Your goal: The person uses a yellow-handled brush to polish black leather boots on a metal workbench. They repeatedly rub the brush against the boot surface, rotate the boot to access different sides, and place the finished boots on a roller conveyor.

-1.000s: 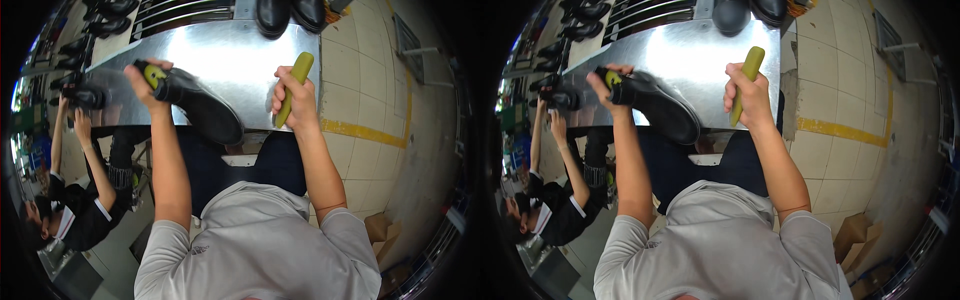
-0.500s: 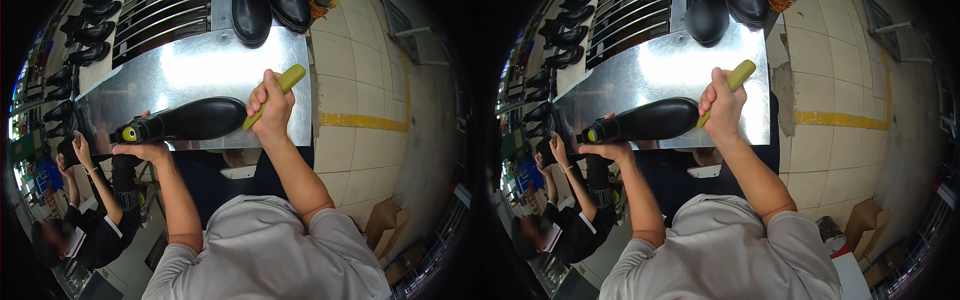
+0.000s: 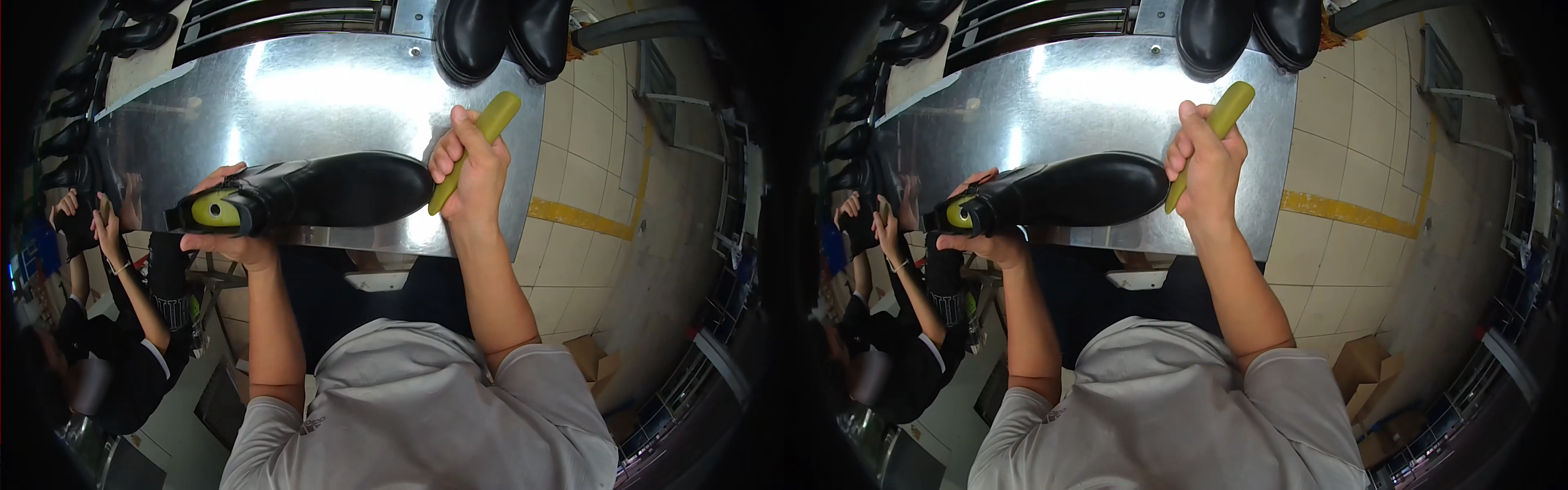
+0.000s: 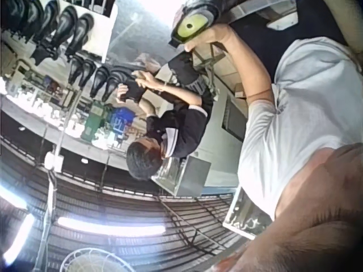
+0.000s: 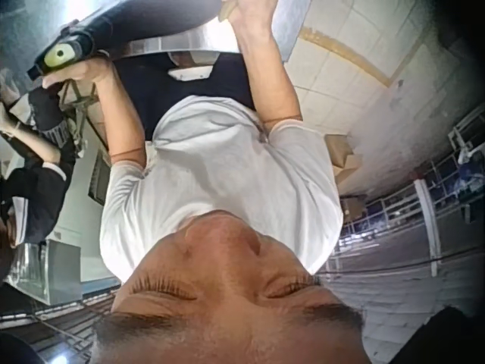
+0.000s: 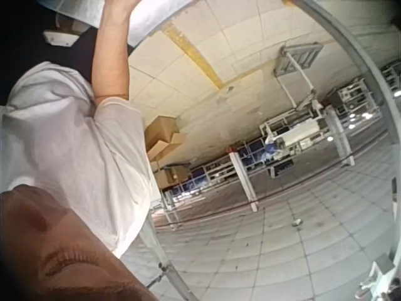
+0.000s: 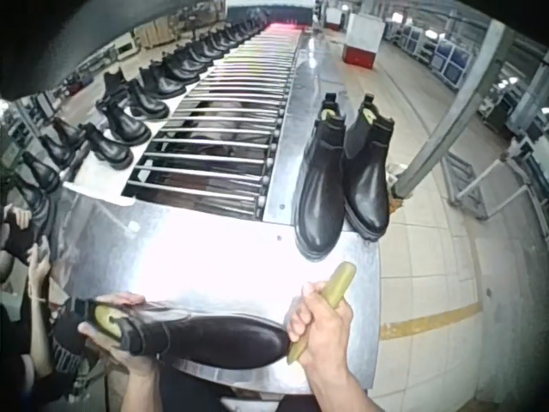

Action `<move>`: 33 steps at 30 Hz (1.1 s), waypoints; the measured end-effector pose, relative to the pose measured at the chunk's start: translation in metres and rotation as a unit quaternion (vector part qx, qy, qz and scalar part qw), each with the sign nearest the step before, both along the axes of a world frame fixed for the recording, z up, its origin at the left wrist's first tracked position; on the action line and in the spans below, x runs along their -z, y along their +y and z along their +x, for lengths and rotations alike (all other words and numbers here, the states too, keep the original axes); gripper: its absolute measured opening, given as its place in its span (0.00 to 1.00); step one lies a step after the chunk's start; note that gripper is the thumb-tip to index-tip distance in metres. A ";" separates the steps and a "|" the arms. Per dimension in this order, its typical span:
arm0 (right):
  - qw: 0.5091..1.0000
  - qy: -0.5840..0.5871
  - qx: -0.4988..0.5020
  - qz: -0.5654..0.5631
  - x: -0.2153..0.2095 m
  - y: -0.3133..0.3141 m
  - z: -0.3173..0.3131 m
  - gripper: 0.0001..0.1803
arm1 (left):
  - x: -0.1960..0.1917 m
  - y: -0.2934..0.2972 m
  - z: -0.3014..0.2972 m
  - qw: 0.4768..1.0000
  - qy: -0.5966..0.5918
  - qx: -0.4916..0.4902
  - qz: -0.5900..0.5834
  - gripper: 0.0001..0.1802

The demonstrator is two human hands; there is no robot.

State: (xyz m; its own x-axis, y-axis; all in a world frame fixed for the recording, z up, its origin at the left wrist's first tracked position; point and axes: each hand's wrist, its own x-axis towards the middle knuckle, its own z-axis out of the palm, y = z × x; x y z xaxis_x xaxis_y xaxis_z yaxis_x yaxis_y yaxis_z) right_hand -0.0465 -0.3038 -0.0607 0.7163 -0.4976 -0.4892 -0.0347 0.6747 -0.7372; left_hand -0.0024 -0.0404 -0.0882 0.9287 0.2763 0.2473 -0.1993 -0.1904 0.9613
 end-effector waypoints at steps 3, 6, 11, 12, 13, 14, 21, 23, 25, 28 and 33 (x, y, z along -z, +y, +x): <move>1.000 -0.012 0.014 0.014 0.000 0.001 -0.003 0.11 | -0.033 -0.010 -0.022 0.971 -0.166 -0.107 0.135 0.40; 0.999 -0.019 0.039 0.018 0.001 0.000 -0.003 0.12 | -0.066 -0.021 -0.074 0.939 -0.310 0.005 0.150 0.23; 0.997 -0.057 0.048 0.030 0.002 0.001 -0.009 0.13 | -0.096 -0.097 -0.049 0.697 -0.141 0.356 0.606 0.47; 0.997 -0.063 0.044 0.030 0.000 0.000 -0.007 0.13 | -0.085 -0.103 -0.041 0.677 -0.088 0.344 0.644 0.51; 0.996 -0.066 0.051 0.030 0.001 0.001 -0.009 0.13 | -0.076 -0.109 -0.036 0.648 -0.134 0.303 0.686 0.53; 0.996 -0.067 0.055 0.026 -0.001 0.001 -0.010 0.12 | -0.074 -0.109 -0.036 0.645 -0.120 0.324 0.682 0.53; 0.993 -0.053 0.109 0.009 0.000 0.011 -0.014 0.11 | -0.052 -0.113 -0.034 0.674 -0.172 0.321 0.642 0.51; 0.990 -0.055 0.127 0.010 0.001 0.015 -0.016 0.11 | -0.051 -0.113 -0.034 0.671 -0.189 0.312 0.645 0.49; 0.987 -0.073 0.144 0.007 0.006 0.016 -0.015 0.11 | -0.048 -0.117 -0.034 0.680 -0.180 0.296 0.646 0.48; 0.988 -0.064 0.139 0.006 0.005 0.019 -0.012 0.11 | -0.045 -0.115 -0.032 0.687 -0.176 0.285 0.645 0.45; 0.998 0.006 0.054 -0.009 -0.007 0.009 0.011 0.11 | -0.045 -0.108 -0.024 0.692 -0.181 0.304 0.629 0.43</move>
